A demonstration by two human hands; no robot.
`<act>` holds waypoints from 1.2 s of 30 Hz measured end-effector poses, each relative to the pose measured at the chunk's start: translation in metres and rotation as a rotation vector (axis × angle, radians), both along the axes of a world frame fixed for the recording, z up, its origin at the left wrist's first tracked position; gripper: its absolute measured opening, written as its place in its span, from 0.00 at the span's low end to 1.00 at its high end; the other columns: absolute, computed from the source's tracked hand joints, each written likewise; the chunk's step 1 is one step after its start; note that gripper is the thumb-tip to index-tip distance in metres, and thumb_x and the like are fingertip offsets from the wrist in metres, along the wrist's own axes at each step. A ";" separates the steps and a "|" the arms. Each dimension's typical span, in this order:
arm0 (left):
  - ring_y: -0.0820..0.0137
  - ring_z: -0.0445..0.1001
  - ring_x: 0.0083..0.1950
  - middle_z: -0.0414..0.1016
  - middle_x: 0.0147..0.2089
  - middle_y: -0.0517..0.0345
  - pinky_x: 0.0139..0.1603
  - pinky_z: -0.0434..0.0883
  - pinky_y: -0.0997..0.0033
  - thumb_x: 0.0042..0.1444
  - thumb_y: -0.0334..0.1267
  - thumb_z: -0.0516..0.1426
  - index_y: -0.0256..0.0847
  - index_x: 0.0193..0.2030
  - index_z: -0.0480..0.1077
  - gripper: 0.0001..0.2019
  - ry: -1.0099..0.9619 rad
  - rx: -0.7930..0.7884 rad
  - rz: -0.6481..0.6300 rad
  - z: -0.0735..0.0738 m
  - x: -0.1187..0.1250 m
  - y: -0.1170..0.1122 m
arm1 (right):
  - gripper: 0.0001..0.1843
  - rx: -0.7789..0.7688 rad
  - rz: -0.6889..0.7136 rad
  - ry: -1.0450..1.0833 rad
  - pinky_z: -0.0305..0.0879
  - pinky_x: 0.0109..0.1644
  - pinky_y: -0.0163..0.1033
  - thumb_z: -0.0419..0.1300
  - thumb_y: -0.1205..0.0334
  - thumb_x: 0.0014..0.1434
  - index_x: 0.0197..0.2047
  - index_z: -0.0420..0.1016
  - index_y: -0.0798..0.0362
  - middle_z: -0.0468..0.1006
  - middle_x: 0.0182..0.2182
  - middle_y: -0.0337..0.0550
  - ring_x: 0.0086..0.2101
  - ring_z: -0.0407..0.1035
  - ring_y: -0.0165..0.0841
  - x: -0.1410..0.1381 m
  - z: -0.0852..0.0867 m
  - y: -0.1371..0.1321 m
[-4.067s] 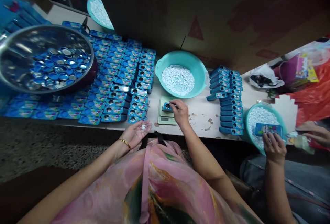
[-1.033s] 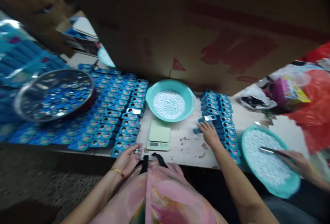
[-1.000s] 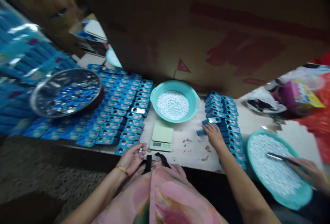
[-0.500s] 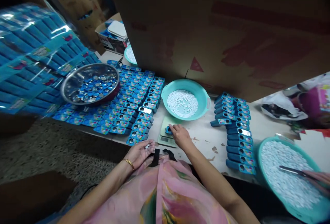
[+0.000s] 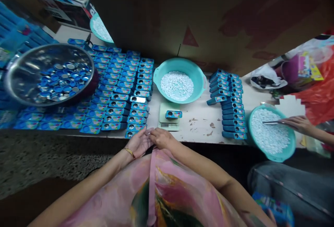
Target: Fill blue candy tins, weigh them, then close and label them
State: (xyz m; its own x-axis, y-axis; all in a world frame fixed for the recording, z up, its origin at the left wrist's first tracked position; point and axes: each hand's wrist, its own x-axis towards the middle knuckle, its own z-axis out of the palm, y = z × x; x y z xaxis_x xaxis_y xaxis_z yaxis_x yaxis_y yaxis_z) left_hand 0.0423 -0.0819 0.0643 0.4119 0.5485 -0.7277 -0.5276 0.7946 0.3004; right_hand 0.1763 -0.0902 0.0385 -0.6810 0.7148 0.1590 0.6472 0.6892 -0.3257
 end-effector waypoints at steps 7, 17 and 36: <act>0.62 0.70 0.47 0.70 0.47 0.42 0.48 0.67 0.59 0.55 0.39 0.51 0.33 0.47 0.65 0.15 0.107 0.020 -0.110 0.005 -0.028 0.005 | 0.11 0.008 -0.309 0.435 0.62 0.45 0.37 0.49 0.67 0.58 0.39 0.71 0.54 0.72 0.37 0.46 0.40 0.65 0.32 0.045 0.000 0.010; 0.60 0.68 0.51 0.69 0.49 0.37 0.50 0.68 0.62 0.53 0.35 0.53 0.30 0.46 0.66 0.15 0.157 0.084 -0.035 0.001 -0.041 0.007 | 0.14 -0.067 -0.655 0.506 0.62 0.47 0.36 0.47 0.63 0.58 0.43 0.71 0.52 0.72 0.40 0.44 0.42 0.66 0.31 0.093 0.000 0.046; 0.61 0.68 0.51 0.70 0.48 0.40 0.49 0.68 0.62 0.55 0.33 0.51 0.32 0.44 0.68 0.12 0.265 0.091 0.266 0.006 -0.058 -0.016 | 0.16 -0.374 -0.537 0.073 0.56 0.51 0.40 0.54 0.73 0.49 0.41 0.72 0.53 0.67 0.47 0.47 0.46 0.61 0.36 0.098 -0.055 0.244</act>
